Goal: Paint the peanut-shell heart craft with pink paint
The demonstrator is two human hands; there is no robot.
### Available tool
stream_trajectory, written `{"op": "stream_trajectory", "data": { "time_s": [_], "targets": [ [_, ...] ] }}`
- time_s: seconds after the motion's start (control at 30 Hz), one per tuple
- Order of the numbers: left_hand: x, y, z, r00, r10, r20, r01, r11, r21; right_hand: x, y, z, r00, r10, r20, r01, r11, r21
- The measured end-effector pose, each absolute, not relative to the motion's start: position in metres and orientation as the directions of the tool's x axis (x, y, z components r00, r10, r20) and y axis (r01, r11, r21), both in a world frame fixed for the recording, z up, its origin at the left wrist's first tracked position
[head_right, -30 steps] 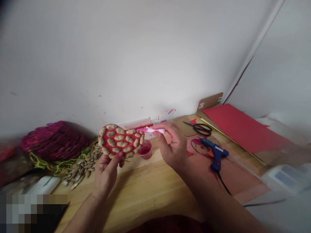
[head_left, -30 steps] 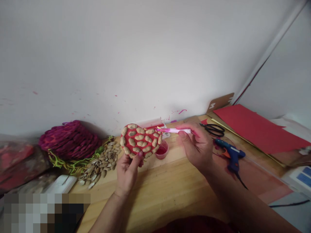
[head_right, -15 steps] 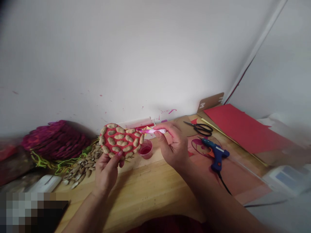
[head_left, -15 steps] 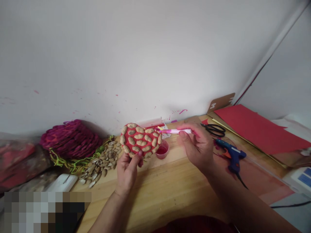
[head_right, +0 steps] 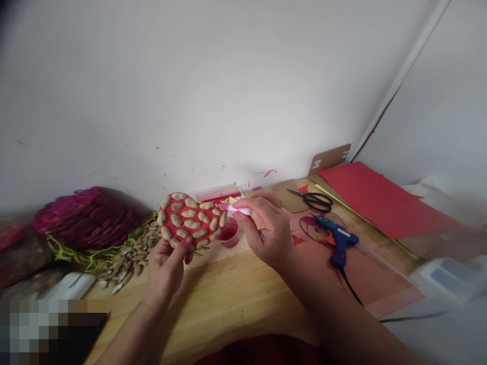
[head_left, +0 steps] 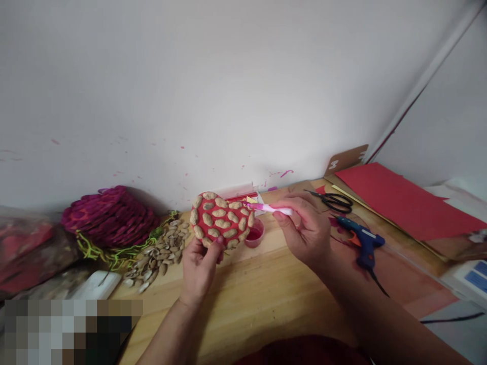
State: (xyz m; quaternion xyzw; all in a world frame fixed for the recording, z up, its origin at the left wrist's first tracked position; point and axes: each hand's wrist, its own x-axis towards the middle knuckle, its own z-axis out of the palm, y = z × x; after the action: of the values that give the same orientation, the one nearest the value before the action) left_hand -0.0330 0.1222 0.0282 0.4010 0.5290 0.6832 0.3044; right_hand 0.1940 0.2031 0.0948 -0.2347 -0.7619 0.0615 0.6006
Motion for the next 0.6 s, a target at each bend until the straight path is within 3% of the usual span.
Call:
{"op": "stream_trajectory", "data": {
  "time_s": [0.4,0.6],
  "targets": [
    [-0.035,0.122,0.025,-0.439,0.872,0.217,0.030,-0.227,0.973,0.192,0.204,0.093,-0.180,0.431,0.884,0.280,0.884,-0.374],
    [-0.037,0.121,0.020,-0.378,0.896,0.234,-0.061,-0.277,0.959,0.192,0.205,0.094,-0.185,0.415,0.891,0.304,0.886,-0.350]
  ]
}}
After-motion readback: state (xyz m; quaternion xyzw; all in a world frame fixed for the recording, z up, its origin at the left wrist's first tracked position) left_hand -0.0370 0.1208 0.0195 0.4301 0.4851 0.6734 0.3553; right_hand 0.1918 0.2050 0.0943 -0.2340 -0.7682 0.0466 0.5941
